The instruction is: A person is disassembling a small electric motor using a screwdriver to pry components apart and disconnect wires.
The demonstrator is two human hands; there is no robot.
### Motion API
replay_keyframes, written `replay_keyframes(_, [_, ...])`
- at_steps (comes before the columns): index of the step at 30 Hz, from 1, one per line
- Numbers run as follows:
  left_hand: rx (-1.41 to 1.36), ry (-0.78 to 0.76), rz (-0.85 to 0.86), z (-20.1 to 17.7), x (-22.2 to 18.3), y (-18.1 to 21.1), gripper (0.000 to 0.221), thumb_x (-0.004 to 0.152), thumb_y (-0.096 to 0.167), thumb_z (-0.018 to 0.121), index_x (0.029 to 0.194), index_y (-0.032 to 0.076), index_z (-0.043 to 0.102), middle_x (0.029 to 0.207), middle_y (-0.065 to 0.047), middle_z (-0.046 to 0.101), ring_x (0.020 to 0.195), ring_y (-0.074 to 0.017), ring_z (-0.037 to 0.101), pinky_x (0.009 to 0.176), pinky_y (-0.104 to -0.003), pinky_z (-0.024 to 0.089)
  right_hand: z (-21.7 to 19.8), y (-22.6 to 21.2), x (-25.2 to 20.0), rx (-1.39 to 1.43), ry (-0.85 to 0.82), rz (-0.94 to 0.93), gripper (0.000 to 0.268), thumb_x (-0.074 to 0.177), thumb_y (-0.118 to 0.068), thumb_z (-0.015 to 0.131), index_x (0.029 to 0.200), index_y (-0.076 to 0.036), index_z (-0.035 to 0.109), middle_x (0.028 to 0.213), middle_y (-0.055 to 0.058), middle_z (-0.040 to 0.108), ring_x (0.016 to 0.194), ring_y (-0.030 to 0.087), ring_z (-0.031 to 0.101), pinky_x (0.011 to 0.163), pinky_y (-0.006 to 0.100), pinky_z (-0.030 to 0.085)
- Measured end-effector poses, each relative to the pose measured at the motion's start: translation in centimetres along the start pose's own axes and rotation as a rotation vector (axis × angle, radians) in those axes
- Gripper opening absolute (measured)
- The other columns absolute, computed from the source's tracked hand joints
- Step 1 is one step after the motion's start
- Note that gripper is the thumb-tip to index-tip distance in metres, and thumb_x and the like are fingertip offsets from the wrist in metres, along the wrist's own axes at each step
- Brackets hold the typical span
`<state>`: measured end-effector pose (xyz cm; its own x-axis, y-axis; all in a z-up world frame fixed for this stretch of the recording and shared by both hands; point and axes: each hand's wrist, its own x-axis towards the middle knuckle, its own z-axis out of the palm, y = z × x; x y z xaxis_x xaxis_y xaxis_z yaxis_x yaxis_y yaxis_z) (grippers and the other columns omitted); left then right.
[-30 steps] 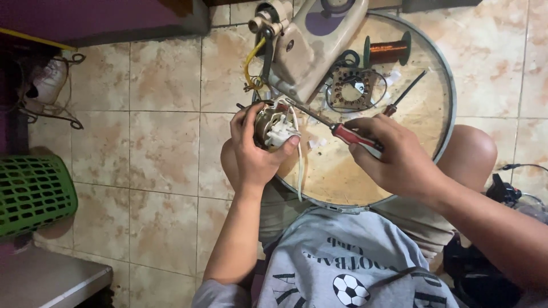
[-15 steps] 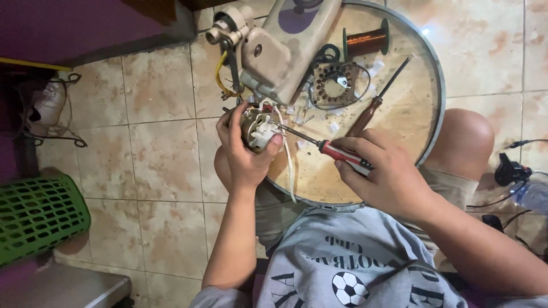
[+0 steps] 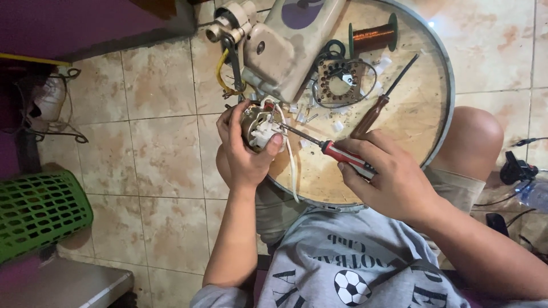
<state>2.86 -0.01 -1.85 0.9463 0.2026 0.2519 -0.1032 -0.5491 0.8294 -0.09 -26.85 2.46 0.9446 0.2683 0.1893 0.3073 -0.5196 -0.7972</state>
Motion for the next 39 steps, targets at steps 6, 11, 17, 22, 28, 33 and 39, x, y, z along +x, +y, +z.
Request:
replay_keyframes(6, [-0.04,0.006,-0.067,-0.1,0.0,-0.4,0.087,0.074,0.063,0.079,0.144,0.018,0.054,0.134,-0.022,0.043,0.125,-0.0423,0.054,0.109,-0.062,0.039,-0.3,-0.3,0.1,0.016,0.008,0.004,0.033,0.085,-0.009,0.075,0.118,-0.009,0.075,0.088,0.011,0.065,0.067,0.029,0.067,0.058,0.035,0.055])
replay_keyframes(11, [-0.068,-0.007,-0.108,-0.5,0.0,0.1,0.086,0.073,0.06,0.08,0.144,0.019,0.054,0.134,-0.02,0.043,0.125,-0.0414,0.055,0.109,-0.06,0.041,-0.3,-0.4,0.4,0.011,0.009,-0.016,0.034,0.084,-0.008,0.076,0.117,-0.009,0.076,0.083,0.01,0.061,0.063,0.028,0.062,0.056,0.034,0.053])
replay_keyframes(17, [-0.056,-0.009,-0.115,-0.3,0.0,-0.2,0.089,0.071,0.06,0.082,0.145,0.021,0.053,0.136,-0.019,0.042,0.127,-0.0417,0.054,0.11,-0.06,0.042,-0.2,-0.7,0.8,0.016,0.003,-0.025,0.034,0.084,-0.009,0.076,0.118,-0.01,0.075,0.082,0.011,0.061,0.064,0.03,0.063,0.056,0.036,0.053])
replay_keyframes(22, [-0.005,-0.016,-0.041,-0.3,-0.1,-0.5,0.086,0.074,0.059,0.081,0.145,0.02,0.052,0.134,-0.016,0.043,0.127,-0.0391,0.053,0.11,-0.059,0.042,-0.4,-1.1,1.0,-0.004,-0.001,-0.033,0.033,0.085,-0.008,0.075,0.117,-0.009,0.075,0.082,0.012,0.061,0.066,0.032,0.064,0.057,0.036,0.053])
replay_keyframes(28, [0.066,-0.004,0.026,-0.3,-0.2,1.4,0.075,0.079,0.054,0.075,0.139,0.013,0.054,0.132,-0.012,0.043,0.133,-0.0269,0.05,0.11,-0.041,0.051,-1.7,-1.6,1.3,-0.292,-0.105,-0.251,0.034,0.099,-0.014,0.067,0.131,-0.006,0.066,0.1,0.011,0.06,0.085,0.03,0.063,0.064,0.042,0.054])
replay_keyframes(33, [0.226,0.001,0.196,-0.1,0.2,1.9,0.078,0.076,0.064,0.076,0.131,0.012,0.058,0.121,-0.014,0.047,0.121,-0.0296,0.051,0.103,-0.047,0.055,-2.9,-3.0,1.9,-0.728,-0.015,-0.509,0.019,0.105,-0.01,0.066,0.124,-0.009,0.07,0.102,0.009,0.06,0.076,0.024,0.055,0.066,0.033,0.047])
replay_keyframes(39, [0.233,0.016,0.185,0.3,0.6,2.1,0.076,0.072,0.063,0.079,0.125,0.012,0.061,0.118,-0.013,0.044,0.117,-0.0292,0.053,0.101,-0.044,0.055,-1.9,-1.3,1.4,-0.792,-0.018,-0.415,0.028,0.105,-0.028,0.068,0.13,-0.016,0.068,0.099,0.004,0.06,0.076,0.021,0.056,0.063,0.031,0.048])
